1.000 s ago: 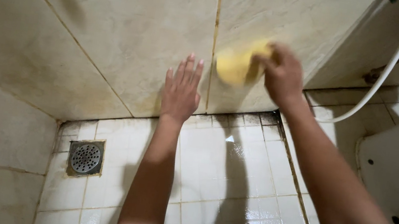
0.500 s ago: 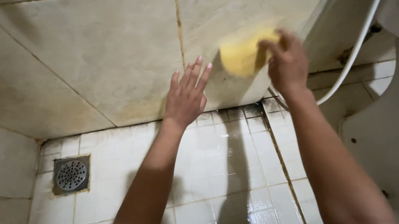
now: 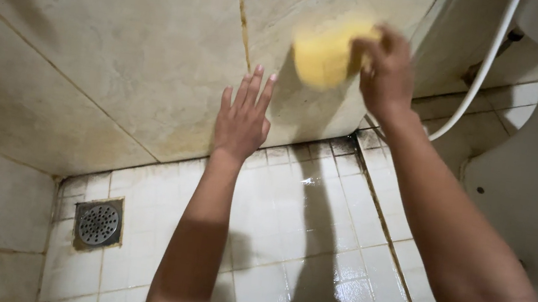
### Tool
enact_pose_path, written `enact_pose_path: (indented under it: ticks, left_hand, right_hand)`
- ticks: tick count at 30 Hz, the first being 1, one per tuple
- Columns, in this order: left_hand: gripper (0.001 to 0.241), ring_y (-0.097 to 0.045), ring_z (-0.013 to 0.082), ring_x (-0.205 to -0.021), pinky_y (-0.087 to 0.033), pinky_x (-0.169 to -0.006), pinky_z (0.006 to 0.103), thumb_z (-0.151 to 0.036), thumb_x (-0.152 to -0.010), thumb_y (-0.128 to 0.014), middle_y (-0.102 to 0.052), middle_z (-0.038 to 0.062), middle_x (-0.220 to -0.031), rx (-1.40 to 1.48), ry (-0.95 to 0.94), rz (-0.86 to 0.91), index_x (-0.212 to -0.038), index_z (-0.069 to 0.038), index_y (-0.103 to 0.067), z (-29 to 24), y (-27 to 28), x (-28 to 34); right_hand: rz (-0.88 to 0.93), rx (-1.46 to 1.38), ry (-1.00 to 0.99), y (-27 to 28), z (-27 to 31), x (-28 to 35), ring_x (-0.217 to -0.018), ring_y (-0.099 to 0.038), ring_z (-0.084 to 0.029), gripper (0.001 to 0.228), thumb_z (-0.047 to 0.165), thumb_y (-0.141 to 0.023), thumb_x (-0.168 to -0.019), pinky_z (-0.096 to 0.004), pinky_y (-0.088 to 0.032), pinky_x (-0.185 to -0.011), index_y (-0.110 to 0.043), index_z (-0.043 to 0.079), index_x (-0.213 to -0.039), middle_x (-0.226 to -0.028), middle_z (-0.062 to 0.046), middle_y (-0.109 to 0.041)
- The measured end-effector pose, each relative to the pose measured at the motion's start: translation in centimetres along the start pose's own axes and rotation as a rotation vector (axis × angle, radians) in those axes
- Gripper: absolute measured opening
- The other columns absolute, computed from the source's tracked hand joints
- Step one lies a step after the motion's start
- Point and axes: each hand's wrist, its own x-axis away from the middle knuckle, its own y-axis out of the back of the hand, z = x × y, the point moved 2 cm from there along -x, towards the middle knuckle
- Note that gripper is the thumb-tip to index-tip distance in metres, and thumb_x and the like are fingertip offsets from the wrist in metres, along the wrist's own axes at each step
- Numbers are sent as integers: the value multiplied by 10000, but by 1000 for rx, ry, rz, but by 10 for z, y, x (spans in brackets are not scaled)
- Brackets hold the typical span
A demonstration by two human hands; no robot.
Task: The person scrubs the tiled wall and floor junction in a bathroom using a yellow sponge. They then pick up a handheld shower head and rinse the toilet bowl and the surrounding floor area with water.
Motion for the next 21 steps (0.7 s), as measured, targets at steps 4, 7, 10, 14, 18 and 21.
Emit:
enact_pose_path:
  ticks: [4, 7, 10, 14, 18, 21]
  left_hand:
    - [928, -385, 247, -1501, -334, -1155, 543, -216, -817, -685, -282, 85, -1693, 15, 13, -10, -1643, -187, -264, 1, -4, 0]
    - [939, -389, 246, -1491, -335, -1157, 546, -218, -805, -693, -287, 81, -1684, -24, 5, -4, -1641, -188, -265, 4, -4, 4]
    - [951, -391, 256, -1481, -330, -1156, 544, -243, -792, -712, -289, 80, -1681, -13, 20, 6, -1633, -198, -269, 10, 1, 7]
    - [952, -391, 248, -1493, -323, -1170, 539, -243, -813, -717, -292, 83, -1688, -50, 77, -51, -1645, -195, -258, 28, 8, 7]
    - [960, -378, 272, -1477, -321, -1155, 552, -272, -779, -716, -290, 107, -1665, -41, 118, -21, -1624, -178, -271, 43, 13, 14]
    - [949, -365, 232, -1503, -329, -1152, 527, -247, -811, -710, -272, 85, -1688, -125, 134, -4, -1649, -172, -271, 50, 12, 19]
  right_hand:
    - [-130, -113, 31, 45, 43, -11, -1379, -525, -367, 509, -2, -751, -876, -417, -538, -1090, -671, 218, -1327, -1494, -140, -520]
    - [-19, -132, -60, 17, 35, 4, -1335, -528, -359, 213, 134, -768, -1028, -407, -529, -986, -713, 242, -1203, -1454, -152, -536]
    - [217, 53, 44, 0, 27, 32, -1268, -564, -329, 331, 57, -730, -909, -466, -534, -942, -768, 256, -1171, -1425, -160, -565]
    - [186, 75, 220, -20, 28, 21, -1331, -578, -236, 278, 68, -708, -996, -416, -578, -1010, -800, 309, -1100, -1403, -53, -626]
    - [19, -121, 221, 8, 71, -14, -1277, -581, -310, 150, 115, -785, -1071, -419, -580, -936, -768, 216, -1180, -1470, -182, -580]
    - [-324, -219, 239, 35, 105, -27, -1301, -556, -361, 326, 12, -799, -915, -431, -582, -954, -753, 140, -1211, -1384, -188, -567]
